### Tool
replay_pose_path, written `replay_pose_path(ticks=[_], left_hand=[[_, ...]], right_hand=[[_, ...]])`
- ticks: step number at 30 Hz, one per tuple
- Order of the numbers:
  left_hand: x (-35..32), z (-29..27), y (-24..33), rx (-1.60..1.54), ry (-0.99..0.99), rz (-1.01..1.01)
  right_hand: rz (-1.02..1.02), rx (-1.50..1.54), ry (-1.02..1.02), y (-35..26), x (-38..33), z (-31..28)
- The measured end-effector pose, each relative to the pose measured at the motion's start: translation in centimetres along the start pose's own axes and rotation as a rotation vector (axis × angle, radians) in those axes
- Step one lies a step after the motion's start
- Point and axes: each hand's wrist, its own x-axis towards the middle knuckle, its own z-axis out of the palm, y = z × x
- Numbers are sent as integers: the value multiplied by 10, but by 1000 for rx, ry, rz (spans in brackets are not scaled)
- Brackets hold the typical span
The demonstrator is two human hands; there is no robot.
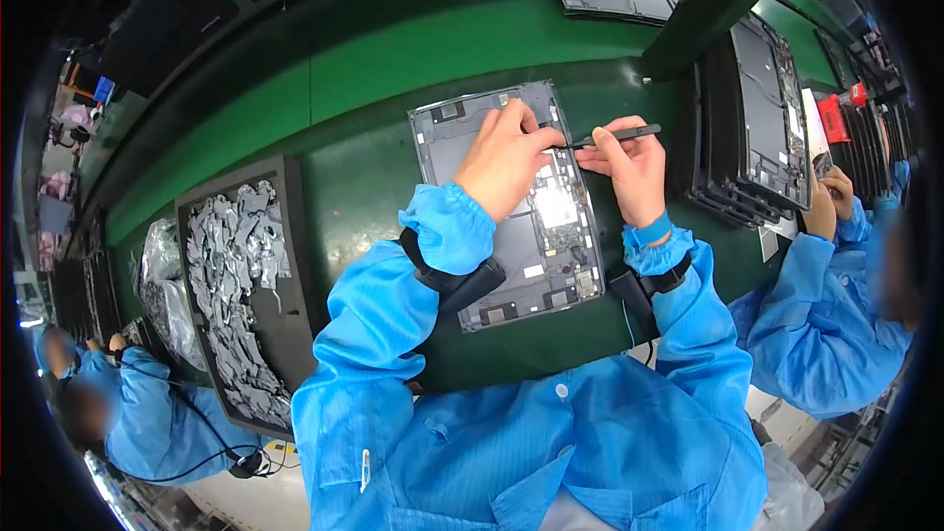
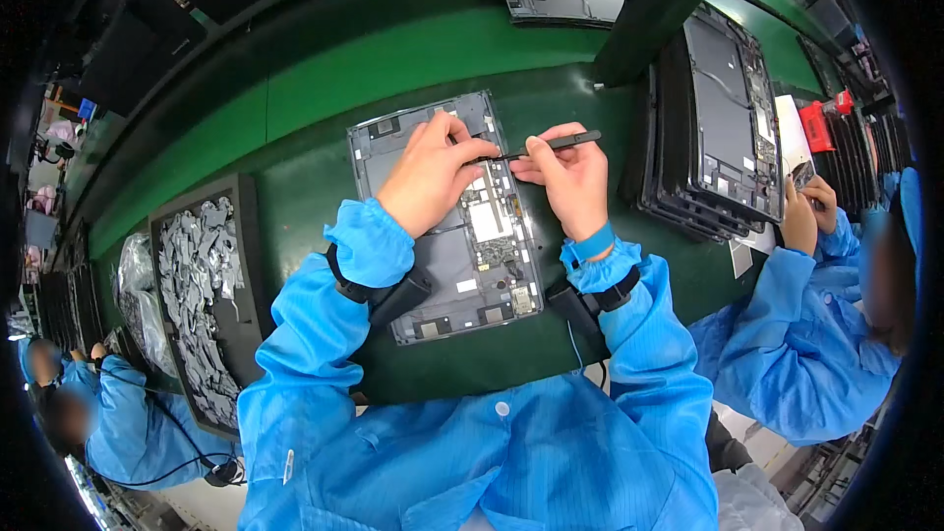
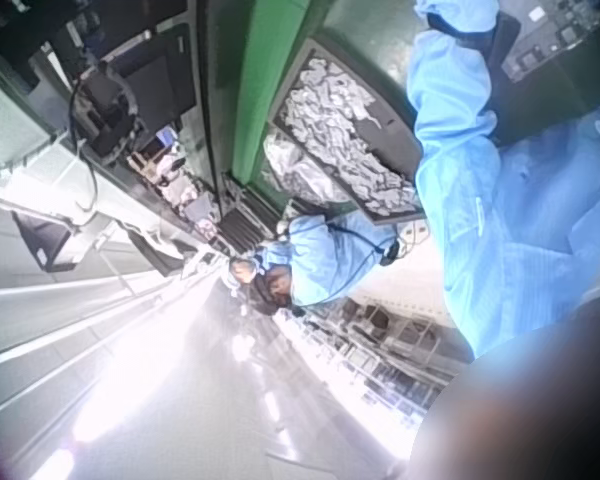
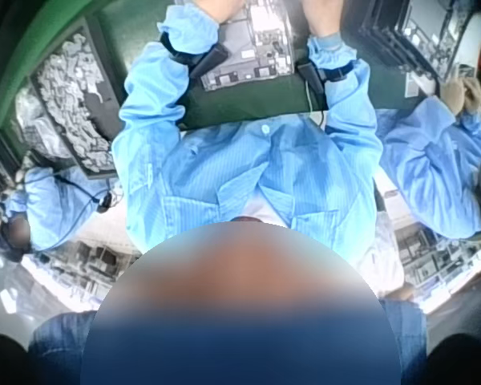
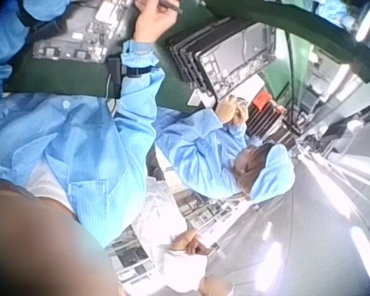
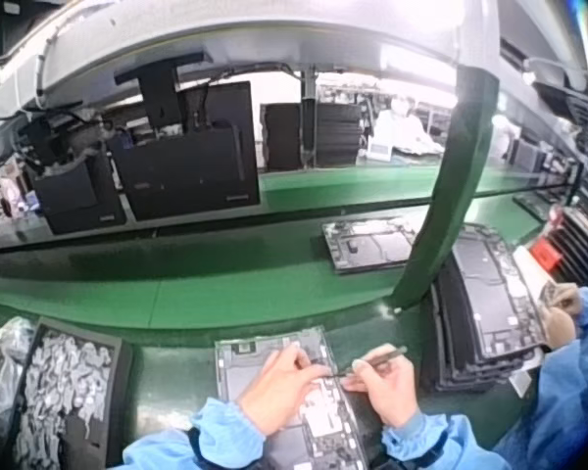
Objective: Assembling internal components of an electronic device on a factory assembly line.
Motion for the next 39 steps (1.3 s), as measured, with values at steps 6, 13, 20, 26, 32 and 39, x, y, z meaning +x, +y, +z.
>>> replay_pose_path(ticks=[6, 13, 20, 26, 32, 39], left_hand=[[1, 0, 2, 15, -2, -1], [2, 1, 4, -3, -5, -28], [2, 0, 4, 34, -40, -15], [2, -1, 2, 17, -42, -21], [1, -3, 1, 6, -38, -7], [1, -2, 0, -8, -47, -25]], right_hand=[[-68, -27, -21, 2, 0, -1], [-47, -8, -30, 3, 1, -2], [-112, -87, -44, 1, -2, -2], [-341, -658, -35, -40, -16, -14], [-607, -1083, -297, -48, -16, -12], [-774, -1180, -349, -40, -6, -3]])
